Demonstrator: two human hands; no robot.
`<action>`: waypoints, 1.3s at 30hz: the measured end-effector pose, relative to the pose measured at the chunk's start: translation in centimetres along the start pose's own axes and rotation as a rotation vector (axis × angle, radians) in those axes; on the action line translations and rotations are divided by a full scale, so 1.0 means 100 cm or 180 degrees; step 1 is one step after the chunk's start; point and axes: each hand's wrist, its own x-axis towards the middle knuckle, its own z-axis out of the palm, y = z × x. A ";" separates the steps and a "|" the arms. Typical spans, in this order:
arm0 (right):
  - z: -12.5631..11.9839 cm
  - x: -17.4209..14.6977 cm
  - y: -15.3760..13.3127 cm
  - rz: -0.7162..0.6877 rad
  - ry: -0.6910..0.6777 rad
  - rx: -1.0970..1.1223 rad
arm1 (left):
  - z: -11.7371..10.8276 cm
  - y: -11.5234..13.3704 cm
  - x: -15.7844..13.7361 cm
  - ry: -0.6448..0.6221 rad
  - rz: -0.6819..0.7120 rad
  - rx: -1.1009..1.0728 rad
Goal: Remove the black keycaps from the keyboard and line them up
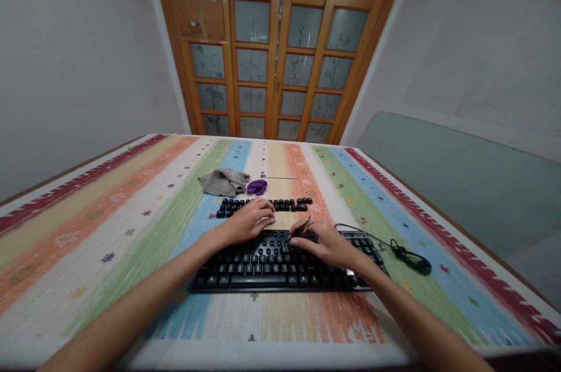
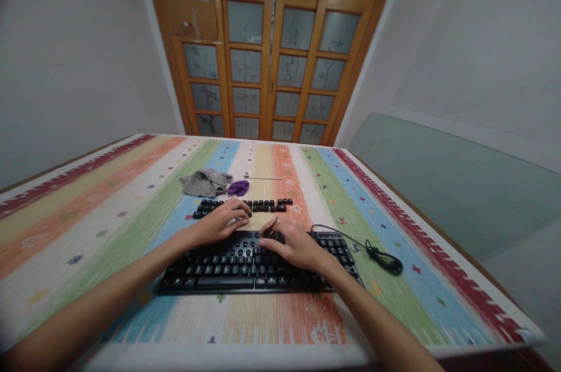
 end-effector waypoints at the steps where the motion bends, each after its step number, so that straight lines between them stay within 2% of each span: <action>1: 0.002 0.000 0.000 0.0015 0.0022 0.0027 | 0.000 0.005 -0.003 -0.0065 0.0016 -0.0073; 6: 0.010 0.000 -0.001 0.0067 0.0181 0.0144 | -0.002 0.024 -0.017 -0.0465 -0.0109 -0.0229; 9: 0.014 0.000 -0.002 0.0112 0.0283 0.0086 | -0.001 0.028 -0.021 -0.0565 -0.0130 -0.0268; 18: 0.027 -0.004 -0.008 0.0055 0.0399 0.0022 | 0.003 0.022 -0.021 -0.0639 -0.0150 -0.0242; 28: 0.017 0.004 -0.016 0.0047 0.0025 -0.0520 | 0.004 0.021 -0.023 -0.0563 -0.0100 -0.0279; 33: 0.013 0.012 -0.006 0.0196 -0.0049 -0.0326 | 0.004 0.020 -0.022 -0.0542 -0.0086 -0.0317; 39: 0.014 0.021 0.003 0.0132 -0.0075 -0.0215 | 0.005 0.019 -0.022 -0.0504 -0.0069 -0.0378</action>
